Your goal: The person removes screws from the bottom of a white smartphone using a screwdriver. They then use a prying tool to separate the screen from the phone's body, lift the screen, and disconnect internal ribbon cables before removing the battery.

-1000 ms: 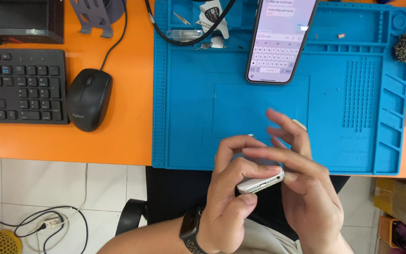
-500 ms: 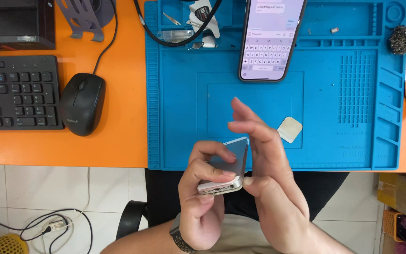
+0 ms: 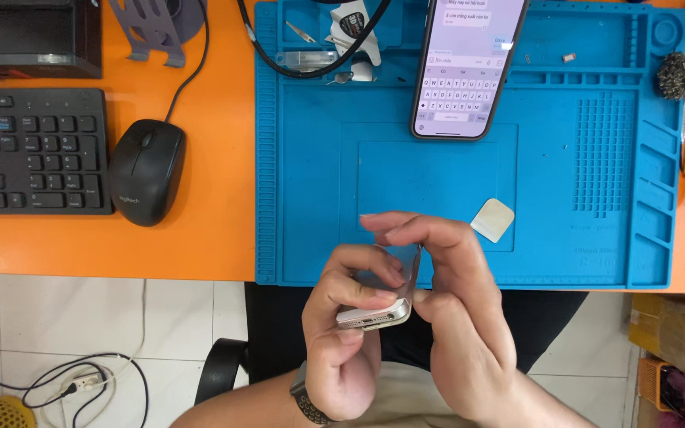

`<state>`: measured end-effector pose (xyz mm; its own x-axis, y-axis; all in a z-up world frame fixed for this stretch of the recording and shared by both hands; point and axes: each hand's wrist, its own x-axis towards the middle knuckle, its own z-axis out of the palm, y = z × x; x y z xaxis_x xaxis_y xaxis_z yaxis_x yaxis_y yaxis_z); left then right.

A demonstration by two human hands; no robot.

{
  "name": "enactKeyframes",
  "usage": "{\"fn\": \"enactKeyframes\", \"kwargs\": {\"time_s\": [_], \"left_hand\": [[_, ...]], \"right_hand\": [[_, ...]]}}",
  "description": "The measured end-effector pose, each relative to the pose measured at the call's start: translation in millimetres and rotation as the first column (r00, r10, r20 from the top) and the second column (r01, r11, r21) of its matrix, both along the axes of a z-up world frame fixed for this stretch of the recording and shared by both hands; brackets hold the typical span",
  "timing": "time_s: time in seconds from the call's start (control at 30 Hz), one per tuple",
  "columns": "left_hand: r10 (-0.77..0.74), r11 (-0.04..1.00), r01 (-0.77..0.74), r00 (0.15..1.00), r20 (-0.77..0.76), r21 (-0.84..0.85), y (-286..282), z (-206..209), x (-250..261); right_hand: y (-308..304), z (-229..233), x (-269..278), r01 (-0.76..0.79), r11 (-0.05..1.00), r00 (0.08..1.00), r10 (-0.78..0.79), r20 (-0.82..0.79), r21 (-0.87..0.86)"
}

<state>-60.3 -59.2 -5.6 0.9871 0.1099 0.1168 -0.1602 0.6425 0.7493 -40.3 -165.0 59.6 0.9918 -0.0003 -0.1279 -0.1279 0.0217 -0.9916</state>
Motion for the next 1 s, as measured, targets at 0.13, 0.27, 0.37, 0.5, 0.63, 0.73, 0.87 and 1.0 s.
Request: {"fn": "enactKeyframes", "kwargs": {"time_s": [0.13,0.27,0.37,0.5,0.63,0.73,0.87,1.0], "left_hand": [[0.026,0.998,-0.025,1.000,-0.006,0.055,7.9,-0.9,3.9],[0.041,0.997,-0.040,0.999,-0.009,0.066,10.5,-0.3,2.6],[0.054,0.998,-0.053,0.998,-0.024,0.043,11.3,-1.1,6.9],[0.050,0.999,-0.050,0.998,-0.030,0.002,12.7,-0.5,14.1],[0.023,0.996,-0.029,0.997,-0.080,-0.080,21.3,-2.4,22.1],[0.007,0.977,-0.037,0.990,-0.139,-0.211,27.6,-8.1,30.5],[-0.075,0.939,-0.001,0.976,-0.206,-0.344,37.4,-8.1,37.9],[-0.165,0.899,0.039,0.953,-0.256,-0.435,31.9,1.1,33.7]], "right_hand": [[0.7,-22.3,10.1,0.061,0.993,0.997,-0.064,-0.034,-0.098],[-1.5,-40.4,18.1,0.078,0.988,0.997,-0.078,0.004,-0.131],[-6.5,-53.8,21.9,0.091,0.991,0.996,-0.091,0.007,-0.098],[-8.6,-56.8,22.9,0.114,0.987,0.993,-0.114,0.014,-0.114],[-7.7,-55.3,21.2,0.103,0.994,0.995,-0.102,0.021,-0.032],[-9.2,-68.4,15.7,0.130,0.968,0.991,-0.131,-0.011,0.216],[-8.5,-57.7,10.6,0.035,0.996,0.999,-0.037,0.027,0.078],[-10.8,-52.9,6.1,0.003,0.957,0.991,0.035,0.127,-0.289]]}}
